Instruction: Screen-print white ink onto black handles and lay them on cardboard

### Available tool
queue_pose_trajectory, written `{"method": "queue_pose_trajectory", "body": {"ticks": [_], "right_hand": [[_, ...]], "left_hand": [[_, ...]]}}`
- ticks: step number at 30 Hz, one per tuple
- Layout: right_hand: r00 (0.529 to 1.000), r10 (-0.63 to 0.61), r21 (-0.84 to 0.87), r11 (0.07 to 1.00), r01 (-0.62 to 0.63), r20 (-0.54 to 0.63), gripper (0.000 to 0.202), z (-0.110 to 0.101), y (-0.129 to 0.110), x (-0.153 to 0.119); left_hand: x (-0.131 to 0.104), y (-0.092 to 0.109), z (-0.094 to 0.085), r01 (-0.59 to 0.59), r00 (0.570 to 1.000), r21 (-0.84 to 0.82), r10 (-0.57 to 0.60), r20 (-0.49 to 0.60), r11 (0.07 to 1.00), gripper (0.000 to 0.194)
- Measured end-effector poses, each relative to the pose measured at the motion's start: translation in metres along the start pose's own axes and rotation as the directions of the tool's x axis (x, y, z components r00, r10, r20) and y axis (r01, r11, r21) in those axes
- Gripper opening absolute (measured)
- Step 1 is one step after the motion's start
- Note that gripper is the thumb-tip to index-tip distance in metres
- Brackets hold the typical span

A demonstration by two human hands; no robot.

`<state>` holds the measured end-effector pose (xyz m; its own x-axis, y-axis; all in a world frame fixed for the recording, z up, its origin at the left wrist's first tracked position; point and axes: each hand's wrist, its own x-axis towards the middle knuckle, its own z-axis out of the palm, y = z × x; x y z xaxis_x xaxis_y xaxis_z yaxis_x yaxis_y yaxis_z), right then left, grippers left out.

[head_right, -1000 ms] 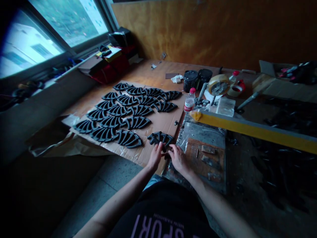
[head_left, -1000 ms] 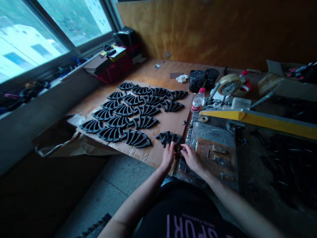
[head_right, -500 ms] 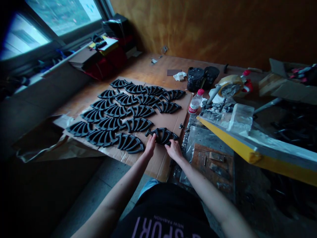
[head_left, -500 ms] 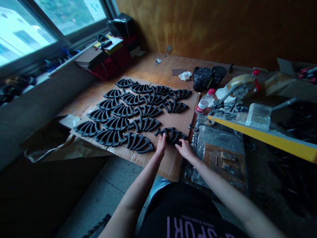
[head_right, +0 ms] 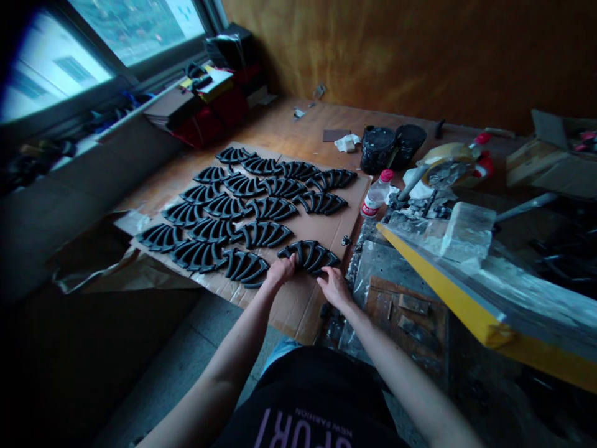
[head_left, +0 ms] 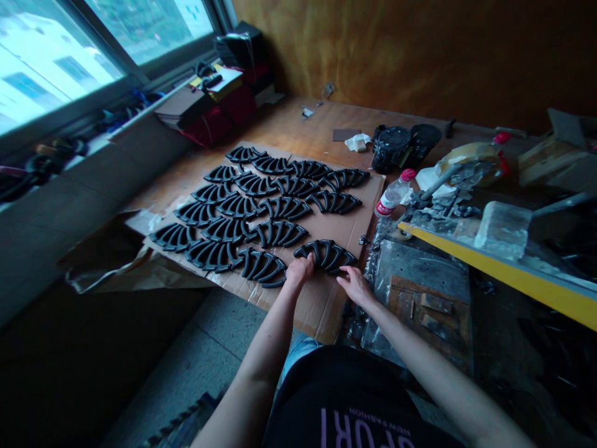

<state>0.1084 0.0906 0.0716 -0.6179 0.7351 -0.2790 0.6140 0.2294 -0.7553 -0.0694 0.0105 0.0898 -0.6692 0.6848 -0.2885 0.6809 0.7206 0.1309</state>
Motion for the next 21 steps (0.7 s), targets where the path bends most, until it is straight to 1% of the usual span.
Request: {"method": "queue_pose_trajectory", "body": {"ticks": [2,3,4,5,7,8,9,12,14,16,18,21], "right_hand": [[1.0,0.002,0.029,1.0,-0.002,0.017,0.037,-0.004,-0.001,-0.004],[1.0,-0.002,0.05,0.999,0.001,0.017,0.038,-0.006,-0.001,-0.006],[1.0,-0.009,0.073,0.997,0.009,0.012,0.037,-0.008,0.0,-0.009],[1.0,-0.02,0.098,0.995,0.02,0.001,0.037,-0.01,0.0,-0.012],[0.999,-0.045,0.148,0.988,0.049,-0.028,0.035,-0.014,0.002,-0.019],[0.998,-0.056,0.172,0.983,0.062,-0.043,0.034,-0.016,0.003,-0.022],[0.996,-0.063,0.198,0.978,0.073,-0.058,0.034,-0.019,0.004,-0.026],[0.995,-0.054,0.273,0.959,0.075,-0.083,0.034,-0.027,0.008,-0.037],[0.994,-0.033,0.316,0.947,0.063,-0.101,0.036,-0.033,0.012,-0.044],[0.992,-0.012,0.353,0.934,0.057,-0.128,0.039,-0.039,0.016,-0.052],[0.989,0.014,0.38,0.924,0.044,-0.148,0.041,-0.047,0.019,-0.059],[0.987,0.06,0.392,0.92,0.003,-0.15,0.044,-0.062,0.022,-0.07]], "left_hand": [[-0.014,0.004,-0.002,0.054,0.997,0.0,-0.054,-0.055,0.999,0.059],[-0.022,0.007,-0.002,0.049,0.994,-0.005,-0.049,-0.099,0.999,0.059],[-0.031,0.011,0.0,0.012,0.988,-0.015,-0.014,-0.152,1.0,0.056],[-0.039,0.015,0.002,-0.049,0.977,-0.023,0.043,-0.21,0.999,0.053],[-0.052,0.024,0.01,-0.19,0.937,-0.029,0.173,-0.302,0.981,0.05],[-0.054,0.028,0.015,-0.234,0.922,-0.03,0.212,-0.324,0.972,0.051],[-0.055,0.031,0.019,-0.244,0.919,-0.034,0.22,-0.329,0.969,0.054],[-0.048,0.037,0.031,-0.224,0.931,-0.06,0.195,-0.309,0.973,0.063],[-0.04,0.038,0.035,-0.255,0.932,-0.071,0.226,-0.283,0.964,0.063],[-0.035,0.037,0.036,-0.292,0.929,-0.074,0.264,-0.257,0.954,0.058],[-0.032,0.036,0.034,-0.3,0.931,-0.071,0.276,-0.238,0.951,0.055],[-0.027,0.035,0.027,-0.312,0.926,-0.045,0.294,-0.236,0.949,0.053]]}}
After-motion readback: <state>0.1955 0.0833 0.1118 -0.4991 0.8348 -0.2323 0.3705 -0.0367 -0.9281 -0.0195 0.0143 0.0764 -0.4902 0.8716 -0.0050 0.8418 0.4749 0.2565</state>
